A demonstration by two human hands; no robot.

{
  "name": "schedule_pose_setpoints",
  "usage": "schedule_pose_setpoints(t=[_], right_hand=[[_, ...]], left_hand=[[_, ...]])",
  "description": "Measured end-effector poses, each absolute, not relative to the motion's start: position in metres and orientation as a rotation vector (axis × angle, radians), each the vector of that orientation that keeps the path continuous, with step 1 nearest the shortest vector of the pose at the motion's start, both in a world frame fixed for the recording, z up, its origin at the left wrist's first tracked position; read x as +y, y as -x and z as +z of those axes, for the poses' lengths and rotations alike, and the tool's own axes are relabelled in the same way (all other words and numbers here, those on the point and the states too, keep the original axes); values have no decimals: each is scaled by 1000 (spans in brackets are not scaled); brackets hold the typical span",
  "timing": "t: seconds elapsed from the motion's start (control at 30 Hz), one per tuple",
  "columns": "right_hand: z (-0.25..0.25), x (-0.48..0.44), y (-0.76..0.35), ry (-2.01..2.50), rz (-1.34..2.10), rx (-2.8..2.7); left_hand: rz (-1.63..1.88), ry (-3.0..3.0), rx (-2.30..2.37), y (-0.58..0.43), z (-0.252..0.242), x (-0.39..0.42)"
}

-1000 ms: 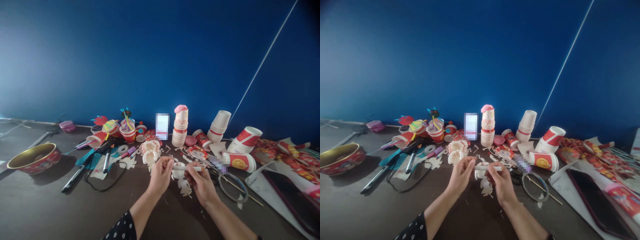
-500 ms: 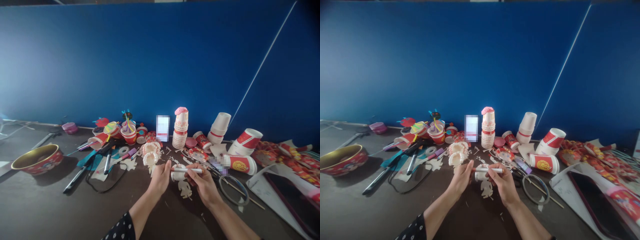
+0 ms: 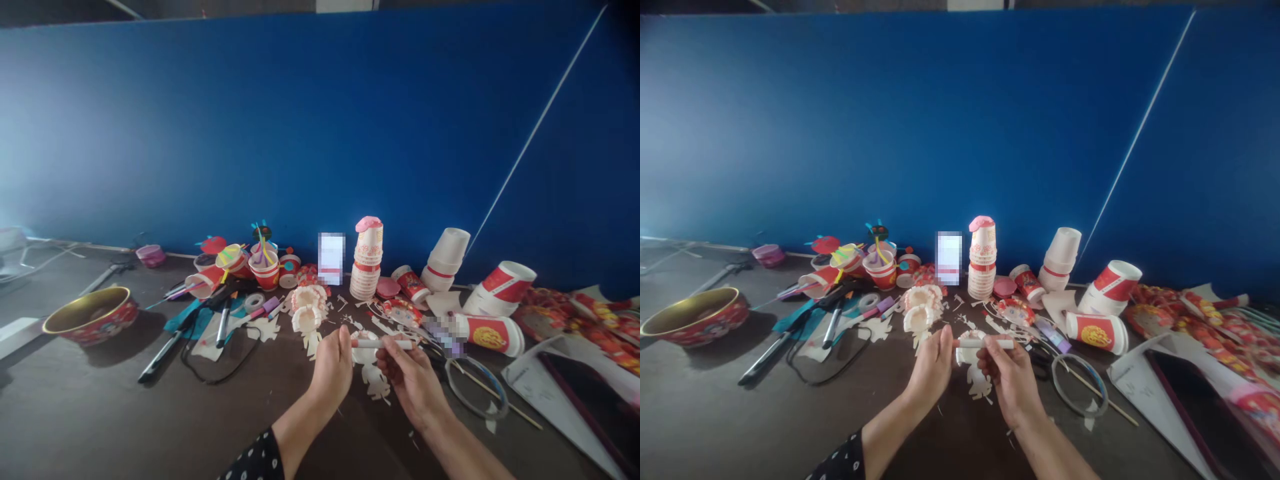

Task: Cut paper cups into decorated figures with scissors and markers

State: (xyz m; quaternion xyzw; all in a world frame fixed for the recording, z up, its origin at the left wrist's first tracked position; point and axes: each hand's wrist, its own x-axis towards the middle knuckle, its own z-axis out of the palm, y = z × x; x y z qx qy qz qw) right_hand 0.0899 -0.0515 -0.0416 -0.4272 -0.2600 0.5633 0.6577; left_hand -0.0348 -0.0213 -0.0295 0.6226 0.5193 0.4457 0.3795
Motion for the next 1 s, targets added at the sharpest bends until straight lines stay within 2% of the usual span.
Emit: schedule_pose_setpoints(t=[0.2, 0.33, 0.5, 0.73, 1.0], right_hand=[[-41, -50, -90, 917, 1258, -684], [-45, -43, -103, 1065, 991, -837], [-46, -36, -127, 1351, 605, -1251], [-46, -36, -134, 1416, 164, -1745], [-54, -33, -133, 1606, -12, -1868]], left_hand=[[1096, -1665, 1281, 42, -35, -11], [1145, -1768, 1370, 48, -40, -8], [999, -1955, 1567, 49, -49, -5], [937, -2104, 1528, 45, -56, -9], [869, -2066, 1569, 43, -56, -10]])
